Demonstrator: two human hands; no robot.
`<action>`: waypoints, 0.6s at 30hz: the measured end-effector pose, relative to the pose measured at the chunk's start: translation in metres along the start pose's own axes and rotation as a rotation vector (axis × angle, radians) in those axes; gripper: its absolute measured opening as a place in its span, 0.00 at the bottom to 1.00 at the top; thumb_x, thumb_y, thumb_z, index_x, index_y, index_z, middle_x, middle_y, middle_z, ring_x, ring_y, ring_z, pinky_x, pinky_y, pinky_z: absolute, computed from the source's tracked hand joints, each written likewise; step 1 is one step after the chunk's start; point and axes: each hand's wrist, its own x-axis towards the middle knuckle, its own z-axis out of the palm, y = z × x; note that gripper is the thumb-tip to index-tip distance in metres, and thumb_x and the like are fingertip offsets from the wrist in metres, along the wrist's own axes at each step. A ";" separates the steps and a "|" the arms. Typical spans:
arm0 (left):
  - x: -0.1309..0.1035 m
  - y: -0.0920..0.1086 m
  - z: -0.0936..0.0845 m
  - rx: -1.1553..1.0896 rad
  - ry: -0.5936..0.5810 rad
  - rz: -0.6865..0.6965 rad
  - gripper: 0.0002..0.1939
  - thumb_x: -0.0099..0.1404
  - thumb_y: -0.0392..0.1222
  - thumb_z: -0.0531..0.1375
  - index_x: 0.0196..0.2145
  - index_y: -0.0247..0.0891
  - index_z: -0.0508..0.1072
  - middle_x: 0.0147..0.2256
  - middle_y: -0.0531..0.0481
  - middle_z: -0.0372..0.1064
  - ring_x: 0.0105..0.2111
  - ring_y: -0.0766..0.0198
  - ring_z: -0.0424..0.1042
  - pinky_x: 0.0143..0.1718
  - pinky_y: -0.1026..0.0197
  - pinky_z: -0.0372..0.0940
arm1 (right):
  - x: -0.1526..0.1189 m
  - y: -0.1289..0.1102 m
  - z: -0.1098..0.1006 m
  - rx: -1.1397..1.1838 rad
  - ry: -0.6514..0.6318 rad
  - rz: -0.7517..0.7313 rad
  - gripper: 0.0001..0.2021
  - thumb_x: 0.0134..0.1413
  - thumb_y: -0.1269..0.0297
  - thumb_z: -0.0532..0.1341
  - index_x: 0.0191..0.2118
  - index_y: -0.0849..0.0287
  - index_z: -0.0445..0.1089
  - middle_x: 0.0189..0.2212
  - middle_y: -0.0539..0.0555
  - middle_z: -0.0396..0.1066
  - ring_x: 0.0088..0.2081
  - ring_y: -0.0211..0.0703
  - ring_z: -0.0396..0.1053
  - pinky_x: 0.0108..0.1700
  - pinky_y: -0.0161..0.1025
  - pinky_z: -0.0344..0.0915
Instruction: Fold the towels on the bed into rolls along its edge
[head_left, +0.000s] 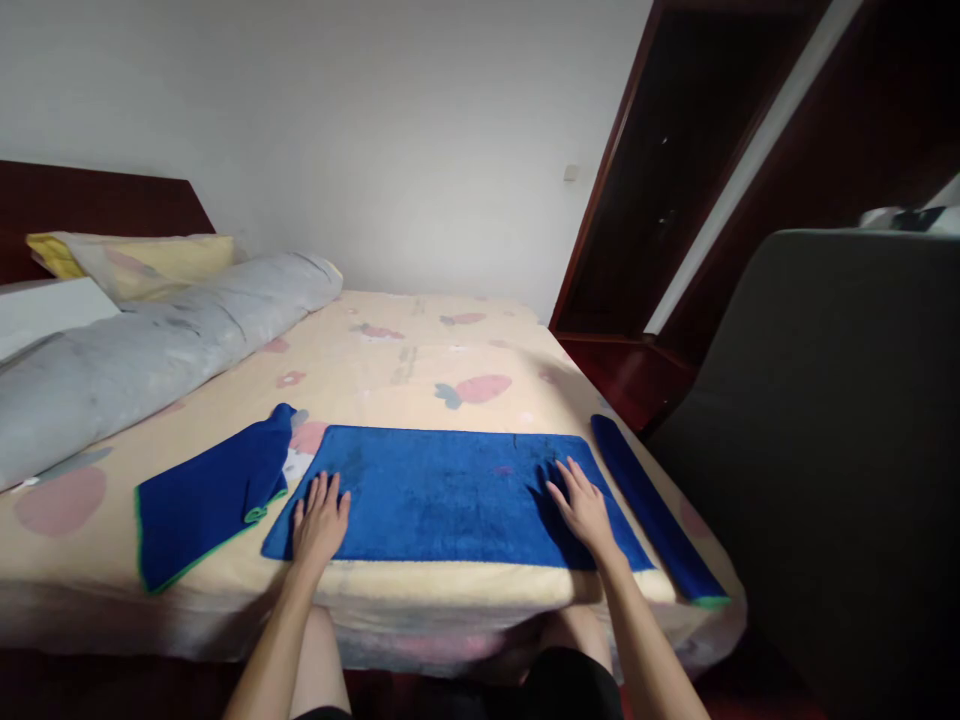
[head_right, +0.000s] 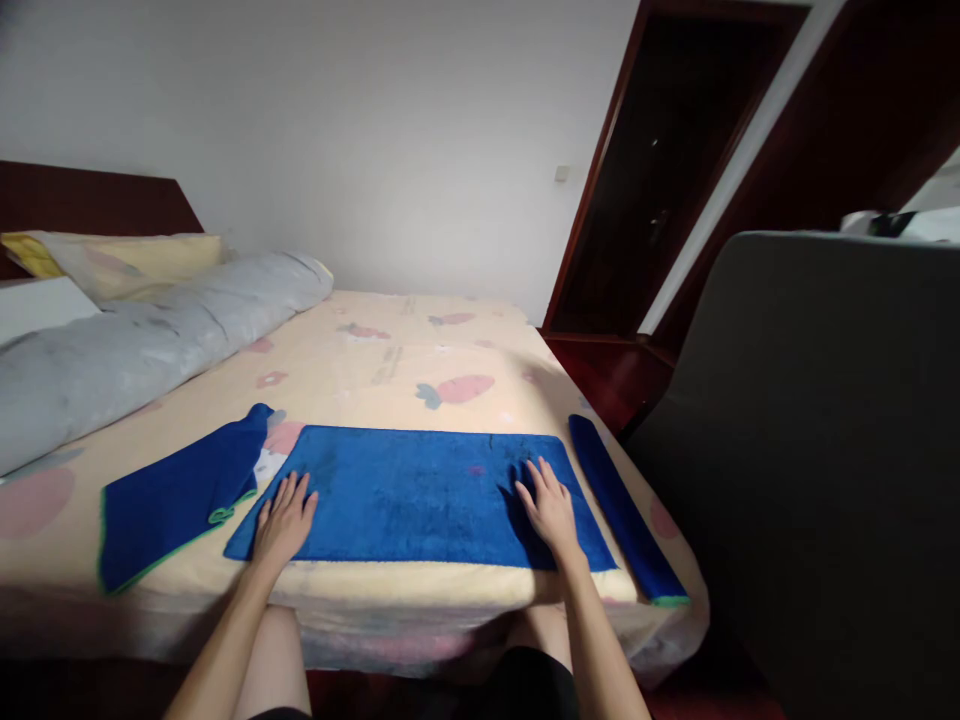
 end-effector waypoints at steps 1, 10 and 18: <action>0.004 0.006 0.000 -0.008 0.013 0.021 0.30 0.73 0.47 0.40 0.67 0.33 0.55 0.68 0.40 0.45 0.68 0.54 0.47 0.64 0.45 0.49 | 0.013 -0.012 0.003 0.015 -0.031 -0.009 0.30 0.66 0.47 0.44 0.66 0.57 0.55 0.68 0.61 0.48 0.69 0.50 0.46 0.64 0.52 0.52; 0.008 -0.014 0.016 0.061 -0.004 -0.054 0.30 0.72 0.55 0.42 0.68 0.45 0.52 0.69 0.44 0.43 0.69 0.52 0.43 0.65 0.45 0.43 | 0.072 0.015 0.016 -0.077 -0.242 0.202 0.30 0.67 0.49 0.44 0.68 0.60 0.52 0.69 0.62 0.44 0.70 0.49 0.40 0.67 0.51 0.41; 0.003 -0.016 0.011 0.097 0.012 -0.065 0.29 0.73 0.53 0.42 0.68 0.43 0.53 0.68 0.44 0.45 0.68 0.54 0.45 0.65 0.44 0.44 | 0.068 0.027 0.005 -0.149 -0.213 0.283 0.32 0.67 0.47 0.42 0.69 0.60 0.49 0.70 0.61 0.42 0.70 0.48 0.39 0.67 0.52 0.40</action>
